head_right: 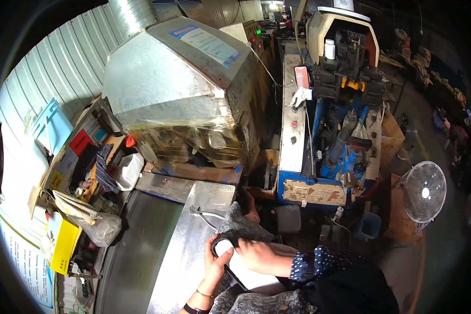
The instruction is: Assembling shoe components and using machinery to process them in a factory setting.
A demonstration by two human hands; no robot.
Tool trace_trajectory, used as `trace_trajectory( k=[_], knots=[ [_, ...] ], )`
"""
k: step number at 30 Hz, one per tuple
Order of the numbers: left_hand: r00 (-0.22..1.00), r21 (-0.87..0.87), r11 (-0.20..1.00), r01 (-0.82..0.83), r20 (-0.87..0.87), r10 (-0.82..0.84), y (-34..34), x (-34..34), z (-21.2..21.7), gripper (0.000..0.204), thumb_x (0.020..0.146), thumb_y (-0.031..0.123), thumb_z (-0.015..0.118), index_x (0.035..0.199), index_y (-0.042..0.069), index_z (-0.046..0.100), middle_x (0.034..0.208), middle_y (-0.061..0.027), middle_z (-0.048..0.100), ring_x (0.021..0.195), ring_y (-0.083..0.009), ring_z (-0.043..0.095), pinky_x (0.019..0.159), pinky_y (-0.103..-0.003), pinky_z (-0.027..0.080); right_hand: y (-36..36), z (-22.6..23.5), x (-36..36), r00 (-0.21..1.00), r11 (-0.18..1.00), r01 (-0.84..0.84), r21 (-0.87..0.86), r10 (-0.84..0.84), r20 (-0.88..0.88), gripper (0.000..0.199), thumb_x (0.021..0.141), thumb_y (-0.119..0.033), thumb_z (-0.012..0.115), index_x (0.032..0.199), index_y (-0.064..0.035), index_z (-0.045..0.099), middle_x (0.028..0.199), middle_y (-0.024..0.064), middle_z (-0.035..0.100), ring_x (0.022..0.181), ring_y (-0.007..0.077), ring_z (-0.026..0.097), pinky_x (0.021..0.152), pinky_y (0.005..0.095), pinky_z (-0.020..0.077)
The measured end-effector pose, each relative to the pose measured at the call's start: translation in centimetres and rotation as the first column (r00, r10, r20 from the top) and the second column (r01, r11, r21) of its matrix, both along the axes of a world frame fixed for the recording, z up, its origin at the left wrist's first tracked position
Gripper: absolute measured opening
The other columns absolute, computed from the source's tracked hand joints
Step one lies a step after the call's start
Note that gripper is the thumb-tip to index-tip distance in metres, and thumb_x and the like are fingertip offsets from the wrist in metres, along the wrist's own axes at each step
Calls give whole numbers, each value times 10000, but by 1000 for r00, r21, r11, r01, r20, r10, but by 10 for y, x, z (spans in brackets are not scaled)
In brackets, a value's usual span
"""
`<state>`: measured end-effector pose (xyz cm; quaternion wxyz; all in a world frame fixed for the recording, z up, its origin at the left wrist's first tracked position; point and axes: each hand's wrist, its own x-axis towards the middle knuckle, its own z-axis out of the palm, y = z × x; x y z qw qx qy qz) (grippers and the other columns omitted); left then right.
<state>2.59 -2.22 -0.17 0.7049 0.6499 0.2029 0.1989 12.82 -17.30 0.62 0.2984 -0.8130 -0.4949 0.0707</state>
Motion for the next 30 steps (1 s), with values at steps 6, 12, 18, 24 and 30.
trace_trajectory(
  k=[6,12,18,24,30],
  knots=[
    [996,-28,998,48,-79,-50,-1,8,2,666,839,156,787,1360,-8,406,1143,-121,610,1032,-184,589,908,-308,493,-9,-11,7,937,994,-10,112,-30,348,391,949,-234,552,1143,105,566,595,84,615,542,268,647,481,372,524],
    [993,-194,975,112,0,-114,-2,4,15,695,879,155,718,1453,3,357,1282,-142,567,1140,-221,572,1009,-350,447,-51,-19,0,723,996,-73,42,82,-686,672,1059,-330,452,1551,14,148,1418,147,508,1274,154,510,1003,266,443],
    [991,-134,990,-36,-130,19,-14,-7,57,540,1046,333,390,1445,-31,404,1426,-198,500,1322,-286,480,1121,-404,347,-12,-6,-27,389,989,80,123,82,-917,742,1051,-340,474,1550,16,55,1473,216,423,1321,229,452,1075,308,378],
    [842,319,922,218,-539,-13,6,-24,69,641,1049,387,418,1464,-85,293,1400,-323,474,1336,-331,474,1077,-390,391,9,-34,-49,616,975,135,176,57,-786,821,1036,-377,480,1513,93,5,1514,313,288,1417,338,313,1147,356,285],
    [964,348,935,71,-266,26,-36,-73,11,735,1033,265,458,1533,-76,42,1578,-297,203,1467,-367,244,1178,-387,239,-3,-47,-52,510,887,230,400,240,-826,735,1041,-265,489,1521,73,45,1532,223,314,1391,276,362,1109,364,342]
  ],
)
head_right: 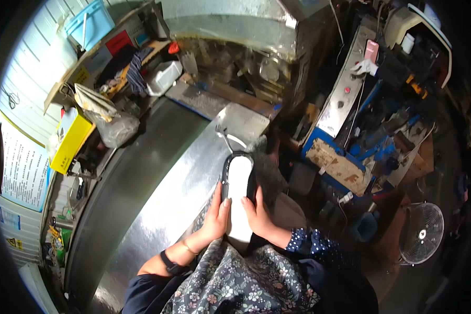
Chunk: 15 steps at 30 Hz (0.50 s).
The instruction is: Assembling shoe components and using machinery to process them in a factory setting.
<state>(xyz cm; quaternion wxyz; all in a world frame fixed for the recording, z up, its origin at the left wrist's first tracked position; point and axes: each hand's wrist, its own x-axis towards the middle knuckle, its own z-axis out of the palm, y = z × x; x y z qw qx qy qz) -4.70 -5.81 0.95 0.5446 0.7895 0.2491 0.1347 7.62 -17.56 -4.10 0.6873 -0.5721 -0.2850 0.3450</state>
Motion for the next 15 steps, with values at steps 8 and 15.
trace_trajectory(
  k=[8,15],
  knots=[
    [939,-610,786,100,320,129,15,22,-19,659,1067,479,276,1570,67,166,1574,-122,303,1439,-249,296,1191,-364,230,-11,-8,-5,955,996,-46,-72,65,290,814,1025,-285,524,1510,109,3,1582,296,161,1477,383,178,1191,414,186],
    [975,-585,808,73,211,64,56,68,19,568,1054,448,375,1450,44,425,1413,-114,499,1282,-211,479,1098,-332,361,-18,35,43,640,805,-53,-590,481,599,775,1048,-425,423,1520,91,90,1554,292,244,1465,360,231,1187,402,190]
  ],
)
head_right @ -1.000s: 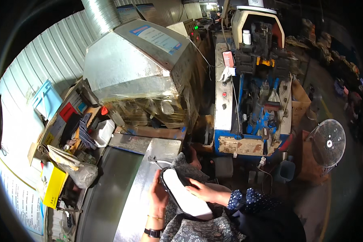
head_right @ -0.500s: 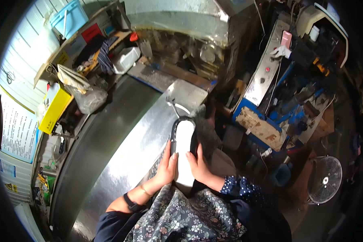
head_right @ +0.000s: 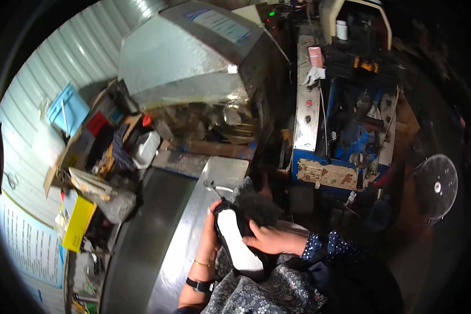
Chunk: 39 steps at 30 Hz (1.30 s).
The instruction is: Assembling shoe components and using machinery to process them in a factory setting.
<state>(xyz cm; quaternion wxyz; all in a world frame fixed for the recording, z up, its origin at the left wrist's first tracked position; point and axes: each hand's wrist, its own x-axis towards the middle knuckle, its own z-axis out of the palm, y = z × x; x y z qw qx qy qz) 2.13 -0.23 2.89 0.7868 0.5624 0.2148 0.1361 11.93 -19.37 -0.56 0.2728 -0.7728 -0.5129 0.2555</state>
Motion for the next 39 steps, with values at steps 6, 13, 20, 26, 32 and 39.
trace_trajectory(
  k=[6,13,20,26,32,39],
  knots=[
    [997,591,807,2,-60,42,-14,4,-7,451,1003,212,555,1390,-8,485,1237,-146,633,1163,-190,562,1006,-298,427,55,2,53,594,853,252,458,237,-769,517,1059,-388,436,1453,-55,463,1473,96,465,1388,189,366,1156,347,264],
    [995,135,991,-5,99,-9,-14,17,-14,414,1057,230,465,1404,4,445,1392,-121,494,1290,-204,459,1106,-335,354,62,19,51,883,836,49,547,220,-414,323,1033,-190,494,1327,-64,537,1473,162,457,1435,285,341,1164,386,277],
    [986,109,993,43,153,-60,-4,18,-9,366,1016,176,550,1331,-6,514,1340,-110,544,1249,-194,486,1083,-328,367,65,13,58,747,851,25,525,333,-576,395,1065,-213,419,1402,-12,459,1480,109,443,1402,221,367,1164,349,272],
    [997,385,921,-61,73,36,-5,16,-12,350,995,156,550,1305,-6,531,1239,-98,598,1133,-172,541,997,-302,423,64,28,29,945,814,159,559,38,-324,346,1018,-83,435,1354,-18,487,1361,188,517,1336,321,455,1124,382,351],
    [989,128,991,47,134,-64,-5,17,-4,408,990,207,602,1333,7,510,1264,-70,576,1122,-163,537,972,-280,429,46,38,37,834,793,151,590,218,-507,466,997,-83,508,1446,-13,410,1461,147,463,1390,244,399,1164,362,294],
    [998,649,761,19,-58,25,-60,11,39,790,842,332,760,1451,2,379,1455,-259,390,1371,-355,379,1134,-428,306,16,34,47,521,770,308,560,356,-776,542,1017,-266,542,1486,-42,387,1477,106,448,1391,205,382,1171,362,277]
  ],
)
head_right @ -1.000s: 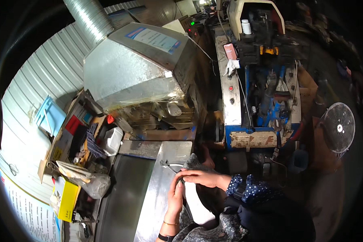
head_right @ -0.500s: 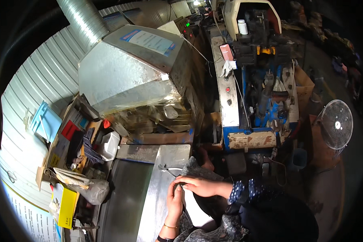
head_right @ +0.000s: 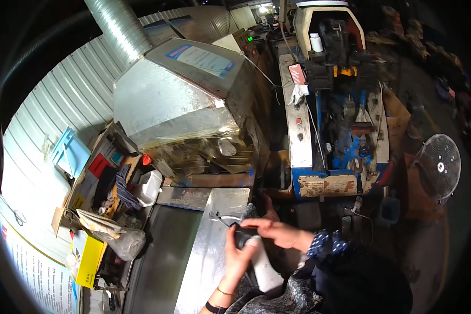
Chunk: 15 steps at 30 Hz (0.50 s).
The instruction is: Assembling shoe components and using machinery to process them in a factory setting.
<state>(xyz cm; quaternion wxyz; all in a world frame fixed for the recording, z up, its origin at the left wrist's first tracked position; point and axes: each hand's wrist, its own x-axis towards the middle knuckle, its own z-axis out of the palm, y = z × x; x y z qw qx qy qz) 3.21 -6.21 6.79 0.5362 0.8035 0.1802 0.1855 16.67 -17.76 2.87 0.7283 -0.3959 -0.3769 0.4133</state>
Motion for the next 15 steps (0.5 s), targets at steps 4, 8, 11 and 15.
trace_trajectory(
  k=[4,8,11,15],
  knots=[
    [863,407,826,390,152,-482,-26,-7,31,910,741,442,826,1446,23,433,1498,-338,315,1422,-503,255,1153,-548,233,-57,13,33,946,997,-69,38,77,-315,644,982,-410,579,1465,-18,413,1502,117,419,1403,206,362,1171,410,270],
    [579,-147,561,814,137,-804,-26,-3,34,680,852,144,770,1440,17,452,1478,-186,462,1408,-289,400,1162,-392,288,-121,14,59,974,894,-187,-407,224,43,544,929,-306,684,1361,-21,518,1319,106,584,1222,182,539,1077,314,380],
    [752,121,770,627,166,-638,-2,15,5,578,850,116,770,1367,9,535,1438,-178,514,1358,-281,468,1127,-381,351,-176,-11,45,979,809,-96,-579,-27,-200,452,925,-189,658,1323,-16,533,1255,96,620,1171,186,579,1025,326,435],
    [980,-52,980,193,59,-190,70,42,-59,418,909,135,722,1286,-1,603,1309,-129,627,1232,-201,563,1051,-340,430,-223,-93,20,745,721,-131,-681,-381,-547,367,1007,-208,481,1277,25,564,1181,122,666,1053,212,655,912,362,523]
  ],
)
